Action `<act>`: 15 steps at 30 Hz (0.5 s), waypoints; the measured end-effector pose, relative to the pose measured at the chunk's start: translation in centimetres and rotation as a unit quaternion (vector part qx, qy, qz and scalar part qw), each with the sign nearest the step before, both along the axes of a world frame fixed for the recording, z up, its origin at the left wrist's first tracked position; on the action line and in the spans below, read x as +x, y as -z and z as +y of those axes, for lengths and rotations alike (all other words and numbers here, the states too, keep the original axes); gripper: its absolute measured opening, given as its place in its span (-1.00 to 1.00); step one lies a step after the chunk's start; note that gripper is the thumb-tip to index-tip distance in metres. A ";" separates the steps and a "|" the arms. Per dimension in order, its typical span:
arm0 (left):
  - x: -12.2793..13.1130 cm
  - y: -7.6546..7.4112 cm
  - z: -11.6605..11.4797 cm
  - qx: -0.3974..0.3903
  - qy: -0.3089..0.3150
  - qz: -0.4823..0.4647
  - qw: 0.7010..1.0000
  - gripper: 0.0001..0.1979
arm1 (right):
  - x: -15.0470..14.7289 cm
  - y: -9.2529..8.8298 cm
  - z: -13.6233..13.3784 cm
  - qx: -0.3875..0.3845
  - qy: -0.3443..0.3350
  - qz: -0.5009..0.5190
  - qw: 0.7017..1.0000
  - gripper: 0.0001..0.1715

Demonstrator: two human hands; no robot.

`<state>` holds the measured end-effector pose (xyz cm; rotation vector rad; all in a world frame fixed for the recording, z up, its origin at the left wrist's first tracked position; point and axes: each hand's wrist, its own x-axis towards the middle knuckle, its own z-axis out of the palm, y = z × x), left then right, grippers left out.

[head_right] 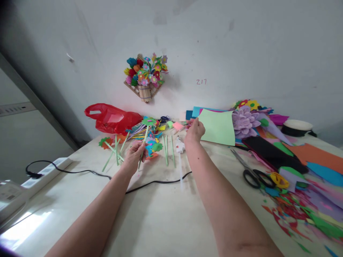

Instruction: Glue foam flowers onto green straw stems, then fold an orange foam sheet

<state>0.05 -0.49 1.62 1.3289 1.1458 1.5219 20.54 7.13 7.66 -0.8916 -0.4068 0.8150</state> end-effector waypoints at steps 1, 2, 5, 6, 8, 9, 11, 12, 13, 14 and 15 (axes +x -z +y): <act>0.0 0.0 0.0 0.000 0.000 0.002 1.000 -0.61 | 0.2 0.0 0.1 0.001 0.001 -0.005 1.000 -0.72; -0.1 0.0 0.0 -0.001 -0.001 0.002 1.000 -0.61 | 0.4 0.0 0.2 0.002 0.006 -0.009 1.000 -0.71; -0.2 0.1 0.0 -0.006 -0.003 0.003 1.000 -0.60 | 1.9 -0.3 0.7 0.013 0.049 -0.011 0.999 -0.78; -0.2 0.1 0.0 -0.008 -0.003 0.002 1.000 -0.60 | 2.3 -0.3 0.8 0.017 0.063 -0.007 0.998 -0.82; -0.2 0.2 0.1 -0.013 -0.003 0.000 1.000 -0.60 | 2.7 -0.4 0.8 0.016 0.045 -0.015 0.999 -0.94; -0.2 0.3 0.1 -0.014 -0.003 0.002 1.000 -0.61 | 2.4 -0.4 0.6 0.011 0.007 -0.032 0.999 -0.96; -0.1 0.3 0.1 -0.016 -0.002 0.010 1.000 -0.61 | 1.2 -0.3 0.1 -0.009 -0.129 -0.086 0.988 -0.88; 0.0 0.3 0.1 -0.019 -0.001 0.017 1.000 -0.61 | 0.4 -0.2 -0.2 -0.015 -0.196 -0.111 0.974 -0.85; 0.0 0.3 0.1 -0.022 0.000 0.023 0.999 -0.60 | -0.6 -0.1 -0.5 -0.014 -0.272 -0.131 0.953 -0.81; 0.1 0.3 0.0 -0.026 0.002 0.029 0.999 -0.60 | -1.5 0.1 -0.8 -0.010 -0.345 -0.147 0.927 -0.78; 0.1 0.3 0.0 -0.029 0.002 0.034 0.999 -0.59 | -2.3 0.3 -1.1 -0.007 -0.401 -0.159 0.902 -0.76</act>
